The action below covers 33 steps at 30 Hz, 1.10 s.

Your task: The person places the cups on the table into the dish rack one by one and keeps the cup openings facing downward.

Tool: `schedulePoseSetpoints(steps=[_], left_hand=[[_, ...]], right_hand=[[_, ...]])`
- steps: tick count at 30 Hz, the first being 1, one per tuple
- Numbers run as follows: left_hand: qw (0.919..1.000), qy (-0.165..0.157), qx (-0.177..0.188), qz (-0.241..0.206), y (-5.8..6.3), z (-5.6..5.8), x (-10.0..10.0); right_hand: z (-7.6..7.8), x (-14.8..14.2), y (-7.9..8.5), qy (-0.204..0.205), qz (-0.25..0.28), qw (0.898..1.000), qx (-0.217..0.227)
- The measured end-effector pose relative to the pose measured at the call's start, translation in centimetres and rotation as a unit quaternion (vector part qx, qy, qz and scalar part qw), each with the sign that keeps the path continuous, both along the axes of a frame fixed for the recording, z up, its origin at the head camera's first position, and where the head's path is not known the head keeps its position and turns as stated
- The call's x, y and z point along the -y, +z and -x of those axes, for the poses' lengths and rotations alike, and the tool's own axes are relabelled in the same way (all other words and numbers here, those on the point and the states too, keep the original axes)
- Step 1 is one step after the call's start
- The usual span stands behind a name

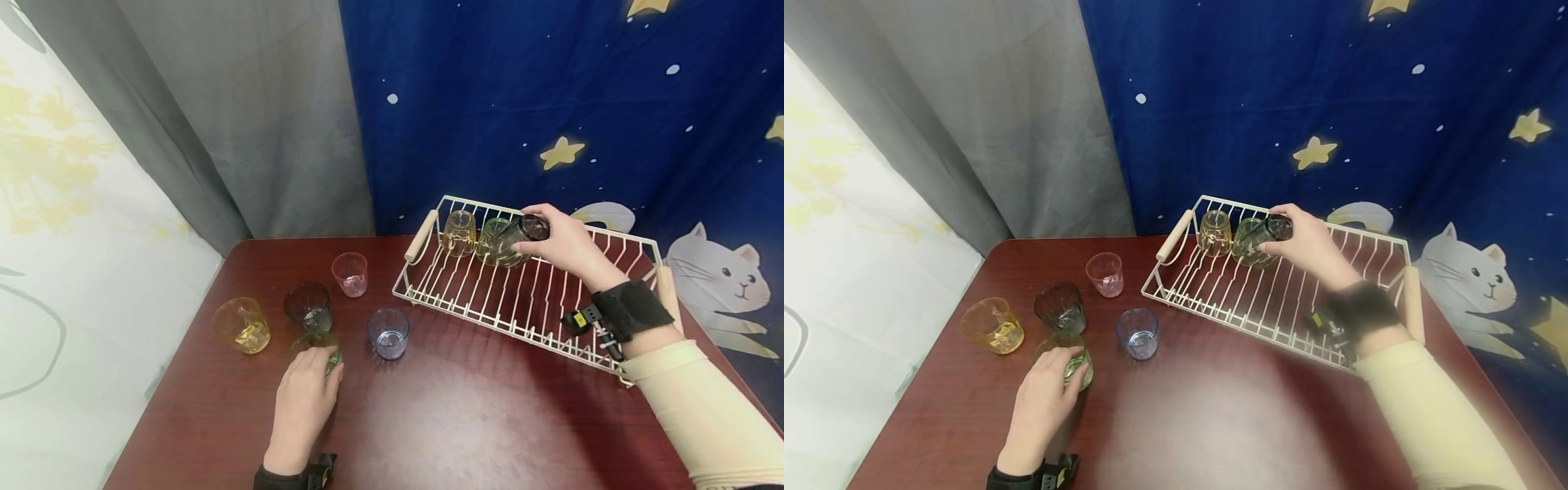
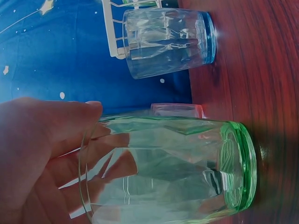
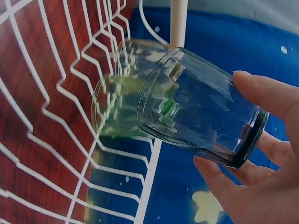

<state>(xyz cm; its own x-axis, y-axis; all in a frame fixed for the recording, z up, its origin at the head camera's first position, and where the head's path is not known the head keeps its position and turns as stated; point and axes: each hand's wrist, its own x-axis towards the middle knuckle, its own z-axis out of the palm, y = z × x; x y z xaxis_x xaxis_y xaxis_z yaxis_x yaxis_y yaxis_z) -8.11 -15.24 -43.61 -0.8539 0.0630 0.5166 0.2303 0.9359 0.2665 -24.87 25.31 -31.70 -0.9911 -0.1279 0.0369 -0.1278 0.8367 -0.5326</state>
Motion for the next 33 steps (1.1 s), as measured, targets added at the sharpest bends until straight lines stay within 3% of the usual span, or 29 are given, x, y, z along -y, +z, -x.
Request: schedulePoseSetpoints(steps=[14,24,33], left_hand=[[0.9997,-0.019,-0.003,0.017,0.0,-0.5,0.5],[0.9992,-0.029,-0.02,0.02,-0.4,-0.7,0.8],[0.9991,-0.026,-0.032,0.013,-0.7,-0.9,0.8]], right_hand=[[1.3,-3.3,-0.8,-0.038,0.001,0.999,0.031],[3.1,-4.3,-3.3,-0.038,-0.037,0.998,0.035],[3.5,-4.2,-4.4,-0.036,-0.038,0.998,0.041]])
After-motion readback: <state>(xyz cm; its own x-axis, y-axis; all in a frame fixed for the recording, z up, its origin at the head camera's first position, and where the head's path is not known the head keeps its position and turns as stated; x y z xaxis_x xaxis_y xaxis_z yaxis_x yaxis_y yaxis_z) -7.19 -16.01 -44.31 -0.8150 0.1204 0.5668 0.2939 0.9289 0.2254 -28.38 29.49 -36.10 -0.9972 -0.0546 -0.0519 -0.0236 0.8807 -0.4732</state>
